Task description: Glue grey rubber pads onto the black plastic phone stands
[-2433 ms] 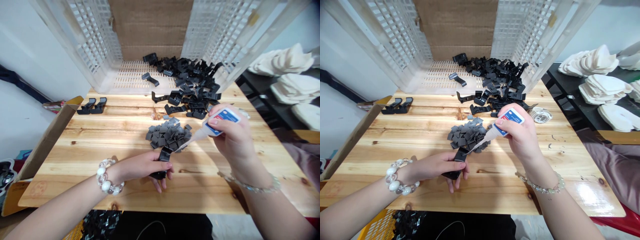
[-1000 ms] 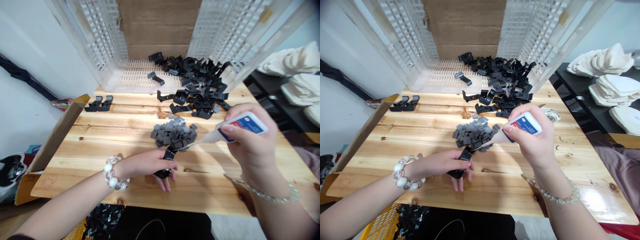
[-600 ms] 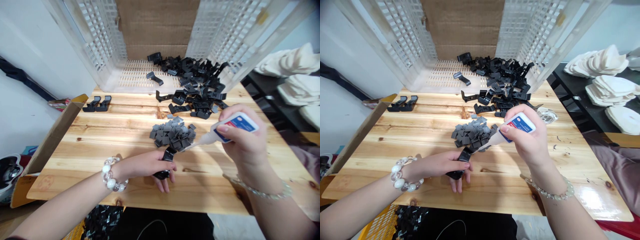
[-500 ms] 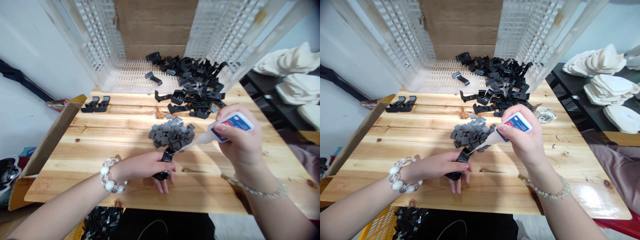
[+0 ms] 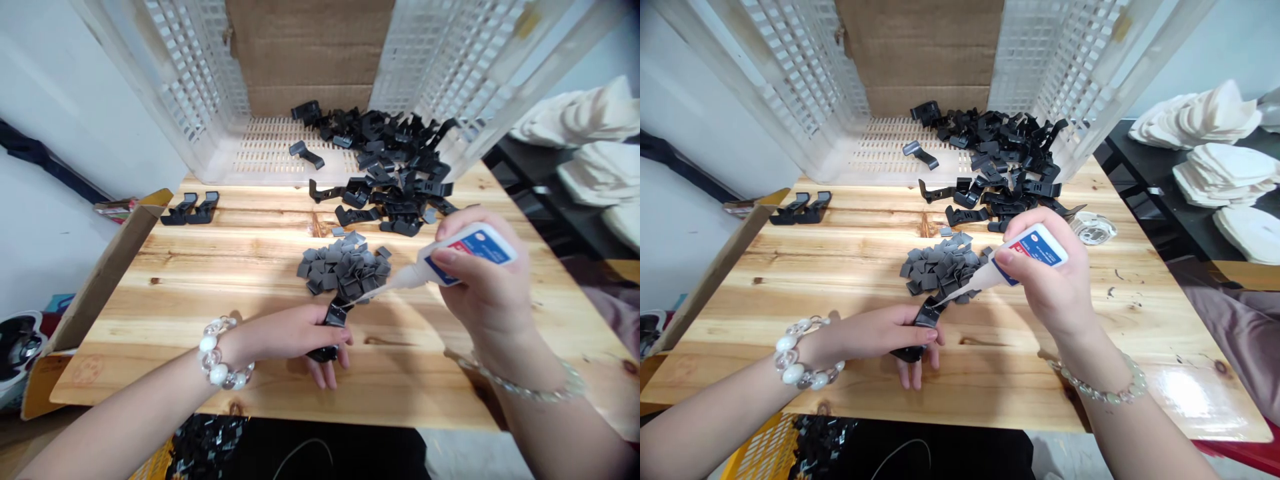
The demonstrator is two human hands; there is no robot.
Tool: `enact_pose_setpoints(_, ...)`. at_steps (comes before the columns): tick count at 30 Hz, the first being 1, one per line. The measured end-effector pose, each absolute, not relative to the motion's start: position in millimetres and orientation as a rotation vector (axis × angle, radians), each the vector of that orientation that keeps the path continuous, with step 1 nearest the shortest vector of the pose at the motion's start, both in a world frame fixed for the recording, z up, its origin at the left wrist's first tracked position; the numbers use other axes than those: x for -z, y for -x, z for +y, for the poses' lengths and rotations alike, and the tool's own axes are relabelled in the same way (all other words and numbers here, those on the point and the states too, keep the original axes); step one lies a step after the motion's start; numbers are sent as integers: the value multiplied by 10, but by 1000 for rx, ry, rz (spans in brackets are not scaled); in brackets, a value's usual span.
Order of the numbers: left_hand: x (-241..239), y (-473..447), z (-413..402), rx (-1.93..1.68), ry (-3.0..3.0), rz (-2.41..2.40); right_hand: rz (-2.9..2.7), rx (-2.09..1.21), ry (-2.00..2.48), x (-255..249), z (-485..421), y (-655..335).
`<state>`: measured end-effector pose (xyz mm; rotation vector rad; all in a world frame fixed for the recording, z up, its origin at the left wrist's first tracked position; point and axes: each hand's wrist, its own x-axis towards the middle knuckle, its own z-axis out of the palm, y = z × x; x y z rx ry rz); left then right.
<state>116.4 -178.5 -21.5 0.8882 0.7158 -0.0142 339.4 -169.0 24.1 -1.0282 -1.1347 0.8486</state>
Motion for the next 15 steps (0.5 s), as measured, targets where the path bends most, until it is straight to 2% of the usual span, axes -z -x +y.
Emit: enact_pose_setpoints(15, 255, -1136, -1801, 19, -884, 697, -1160, -823, 1047, -266, -1668, -3478)
